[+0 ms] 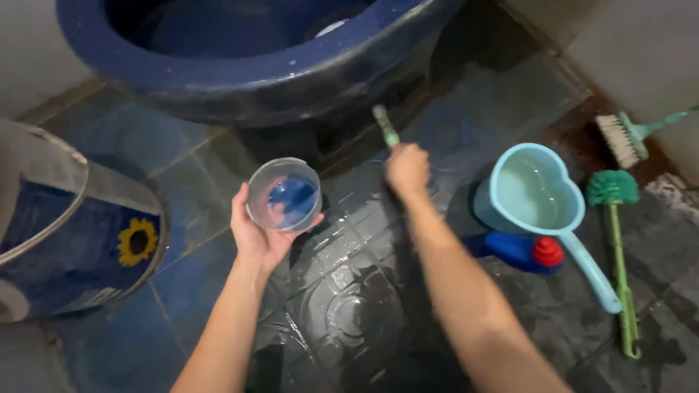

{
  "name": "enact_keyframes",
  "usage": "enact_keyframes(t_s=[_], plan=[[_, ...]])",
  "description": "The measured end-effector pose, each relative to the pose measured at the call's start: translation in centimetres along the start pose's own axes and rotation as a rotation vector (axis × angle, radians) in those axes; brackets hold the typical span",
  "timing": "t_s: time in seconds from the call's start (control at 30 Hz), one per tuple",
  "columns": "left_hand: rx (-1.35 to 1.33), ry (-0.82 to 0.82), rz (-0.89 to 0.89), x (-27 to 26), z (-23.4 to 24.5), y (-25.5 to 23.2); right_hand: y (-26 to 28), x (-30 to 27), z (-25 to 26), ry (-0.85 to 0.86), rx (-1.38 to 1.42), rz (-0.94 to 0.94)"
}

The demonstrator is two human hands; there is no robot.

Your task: Cleaning the base and exterior of a toilet using a brush and detergent.

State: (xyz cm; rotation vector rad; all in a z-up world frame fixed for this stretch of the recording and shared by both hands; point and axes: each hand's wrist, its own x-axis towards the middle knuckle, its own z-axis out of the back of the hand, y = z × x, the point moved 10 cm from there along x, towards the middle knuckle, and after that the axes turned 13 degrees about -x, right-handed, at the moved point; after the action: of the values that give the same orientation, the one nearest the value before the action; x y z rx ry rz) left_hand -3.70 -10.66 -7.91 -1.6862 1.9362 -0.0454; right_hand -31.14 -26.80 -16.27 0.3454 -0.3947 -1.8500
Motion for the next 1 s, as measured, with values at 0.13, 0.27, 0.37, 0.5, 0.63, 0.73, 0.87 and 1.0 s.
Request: enact_keyframes(t_s=[0.13, 0.27, 0.37, 0.5, 0.63, 0.73, 0.87, 1.0], plan=[[0.02, 0.085, -0.027, 1.3, -1.3, 0.3, 1.3, -3.3, -1.7, -0.003, -0.009, 0.126], [-0.028, 0.027, -0.013, 1.4, -0.1, 0.6, 0.6, -0.2, -0.1, -0.043, 0.055, 0.073], [-0.057, 0.038, 0.007, 1.9, 0.0, 1.8, 1.0, -2.0, 1.0, -0.019, 0.013, 0.067], [-0.082, 0.051, 0.019, 2.9, 0.2, 2.5, 1.9, -3.4, -0.9, 0.009, -0.078, 0.223], [-0.068, 0.022, 0.002, 3.0, 0.5, 2.7, -0.5, 0.8, 1.6, 0.03, -0.047, 0.109], [-0.086, 0.047, 0.015, 3.4, 0.1, 3.1, -0.8, 0.6, 0.4, 0.048, 0.008, 0.076], [-0.038, 0.045, 0.0, 3.8, 0.7, 2.9, 1.2, -2.9, -0.9, 0.026, -0.007, 0.231], [-0.016, 0.055, -0.054, 3.3, 0.8, 2.3, 0.9, -1.3, 1.8, 0.028, -0.047, 0.291]])
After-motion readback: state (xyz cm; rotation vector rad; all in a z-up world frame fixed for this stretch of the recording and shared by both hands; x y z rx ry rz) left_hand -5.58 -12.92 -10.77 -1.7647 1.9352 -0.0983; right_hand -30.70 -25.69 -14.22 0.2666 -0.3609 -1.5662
